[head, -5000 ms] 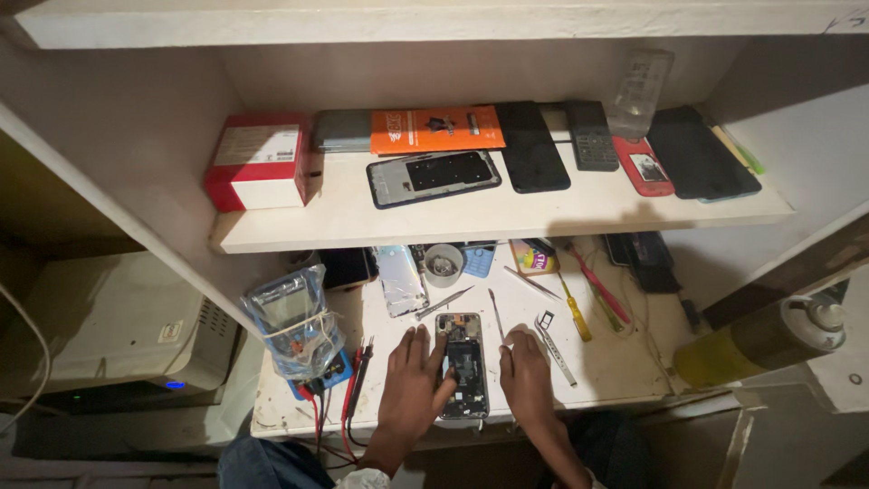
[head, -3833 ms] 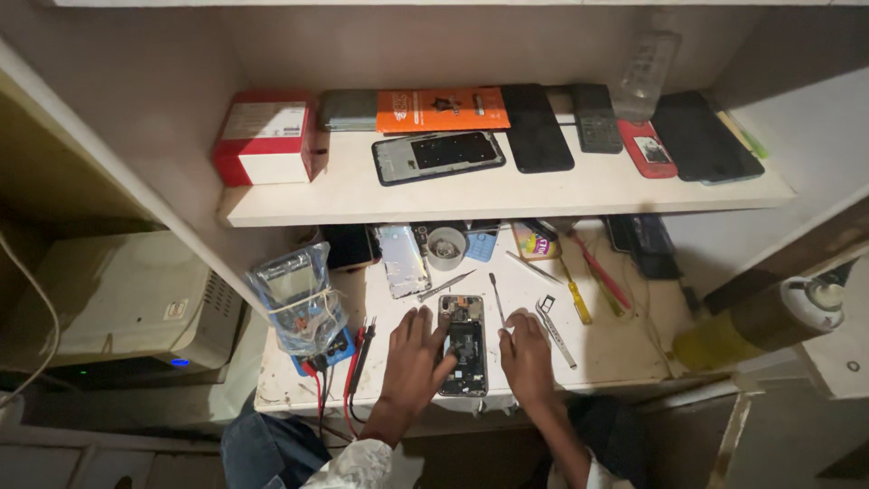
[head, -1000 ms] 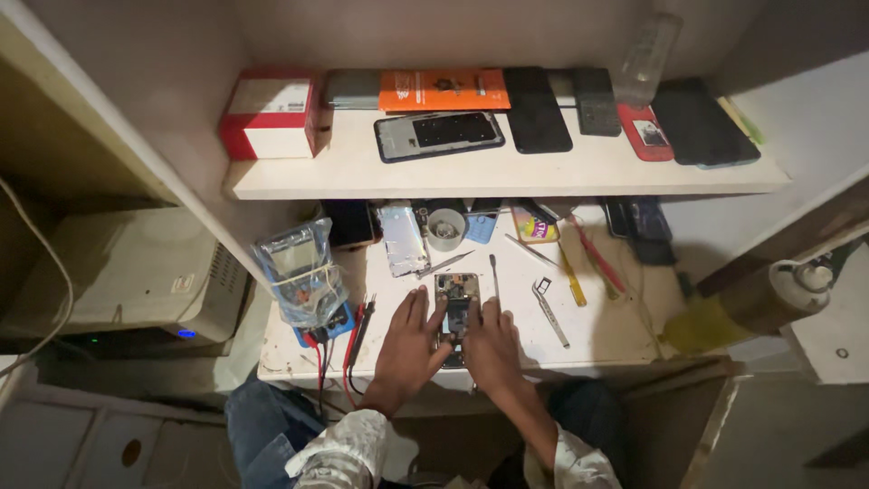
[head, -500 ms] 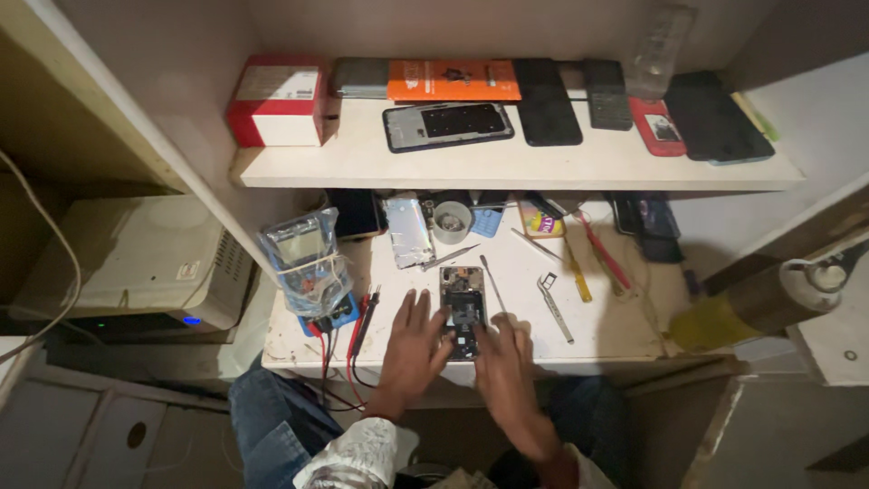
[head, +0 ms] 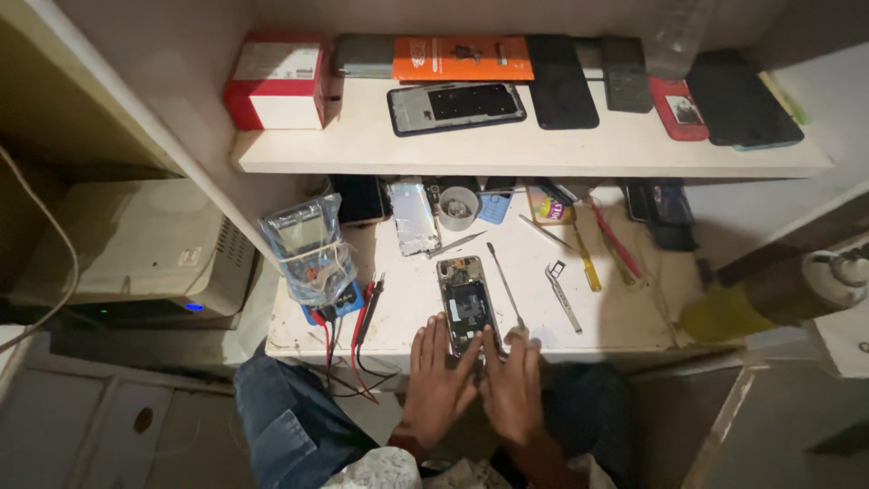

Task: The person sits at a repair bench working on a disassembled smartphone. They hold the phone chassis steady with one hand while using a screwdriver and tweezers with the other to work on internal components, occasionally repositioning the phone and picking up small parts from the workbench.

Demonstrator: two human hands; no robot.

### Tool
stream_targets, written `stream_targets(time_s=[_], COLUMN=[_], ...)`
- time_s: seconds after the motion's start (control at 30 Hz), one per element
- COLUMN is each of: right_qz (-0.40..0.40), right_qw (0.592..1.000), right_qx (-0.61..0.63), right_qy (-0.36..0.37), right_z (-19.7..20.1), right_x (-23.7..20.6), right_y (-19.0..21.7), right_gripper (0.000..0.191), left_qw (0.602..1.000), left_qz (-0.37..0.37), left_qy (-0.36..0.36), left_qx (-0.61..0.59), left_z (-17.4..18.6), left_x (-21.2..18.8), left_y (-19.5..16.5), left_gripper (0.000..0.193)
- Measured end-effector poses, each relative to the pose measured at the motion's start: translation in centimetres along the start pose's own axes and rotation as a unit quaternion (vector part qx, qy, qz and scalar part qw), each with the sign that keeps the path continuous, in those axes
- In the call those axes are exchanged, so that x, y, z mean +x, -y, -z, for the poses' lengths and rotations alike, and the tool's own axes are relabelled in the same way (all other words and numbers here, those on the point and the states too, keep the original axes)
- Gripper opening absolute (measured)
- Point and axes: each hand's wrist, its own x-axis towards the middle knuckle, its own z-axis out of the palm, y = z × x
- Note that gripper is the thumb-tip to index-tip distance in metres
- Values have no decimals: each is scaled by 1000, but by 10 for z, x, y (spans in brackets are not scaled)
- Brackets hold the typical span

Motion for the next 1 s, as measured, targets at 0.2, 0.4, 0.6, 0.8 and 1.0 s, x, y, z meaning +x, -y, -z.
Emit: stream_targets(time_s=[0.2, 0.4, 0.6, 0.8, 1.0], right_qz=[69, 71, 26, 27, 40], right_qw=[990, 974, 982, 997, 998], right_qx=[123, 215, 177, 20, -31], right_qy=[-20, -4, 56, 63, 32], right_z=[6, 17, 27, 20, 17], right_x=[3, 7, 11, 17, 24], right_y=[-19, -21, -13, -2, 0], right_gripper=[78, 72, 68, 64, 67], left_qw=[1000, 998, 996, 994, 993], left_qz=[7, 46, 57, 63, 80], left_qy=[-13, -12, -31, -59, -66], left_qx=[-1, -43, -67, -69, -64], left_z=[-3, -1, -1, -10, -15], left_x=[2, 5, 5, 5, 7], left_y=[0, -12, -15, -15, -19], left_gripper=[81, 76, 73, 61, 52])
